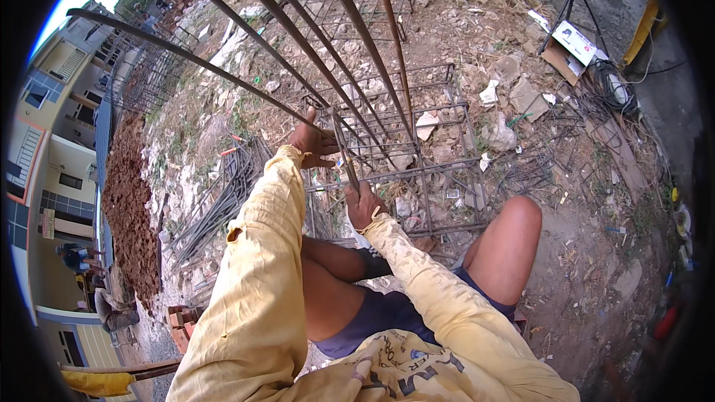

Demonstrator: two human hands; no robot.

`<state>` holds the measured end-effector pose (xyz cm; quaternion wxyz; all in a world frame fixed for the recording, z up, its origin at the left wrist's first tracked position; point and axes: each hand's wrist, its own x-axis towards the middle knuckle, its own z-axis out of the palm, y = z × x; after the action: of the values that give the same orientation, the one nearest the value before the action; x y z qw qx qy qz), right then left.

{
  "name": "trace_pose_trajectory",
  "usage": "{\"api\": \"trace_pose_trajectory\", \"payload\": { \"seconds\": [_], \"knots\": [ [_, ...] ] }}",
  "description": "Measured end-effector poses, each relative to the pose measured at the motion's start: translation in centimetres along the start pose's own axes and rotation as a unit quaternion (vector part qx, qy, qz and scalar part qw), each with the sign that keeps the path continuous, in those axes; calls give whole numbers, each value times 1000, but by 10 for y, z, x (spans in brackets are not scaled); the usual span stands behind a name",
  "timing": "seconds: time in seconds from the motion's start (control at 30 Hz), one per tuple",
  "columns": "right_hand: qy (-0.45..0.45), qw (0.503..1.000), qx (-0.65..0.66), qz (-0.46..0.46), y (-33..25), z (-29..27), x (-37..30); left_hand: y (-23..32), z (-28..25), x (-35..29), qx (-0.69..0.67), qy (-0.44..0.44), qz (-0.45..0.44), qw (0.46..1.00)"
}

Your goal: The person assembles a rebar cage by positioning vertical steel bars and tying them together with wire. They place a pre-bent rebar ring around the vertical bars and secure it by twisting wire ties at multiple intersections.

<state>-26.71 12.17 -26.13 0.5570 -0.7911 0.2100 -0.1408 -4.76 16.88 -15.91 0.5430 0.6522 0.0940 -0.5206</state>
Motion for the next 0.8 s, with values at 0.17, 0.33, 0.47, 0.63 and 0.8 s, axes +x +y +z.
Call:
{"api": "trace_pose_trajectory", "payload": {
  "seconds": [0.17,0.33,0.47,0.63,0.8],
  "knots": [
    [2,995,-46,90,-3,12,58,-1,3,-2,29,-34,-2,999],
    [2,995,-20,96,-16,5,50,-2,-10,2,41,-51,-19,998],
    [20,991,-52,122,13,19,57,0,0,5,20,-39,-28,999],
    [-7,994,-55,95,26,11,40,3,-1,0,14,-33,-30,999],
    [-95,995,-7,9,-1,-58,-2,1,5,1,-15,20,-33,999]
  ]
}}
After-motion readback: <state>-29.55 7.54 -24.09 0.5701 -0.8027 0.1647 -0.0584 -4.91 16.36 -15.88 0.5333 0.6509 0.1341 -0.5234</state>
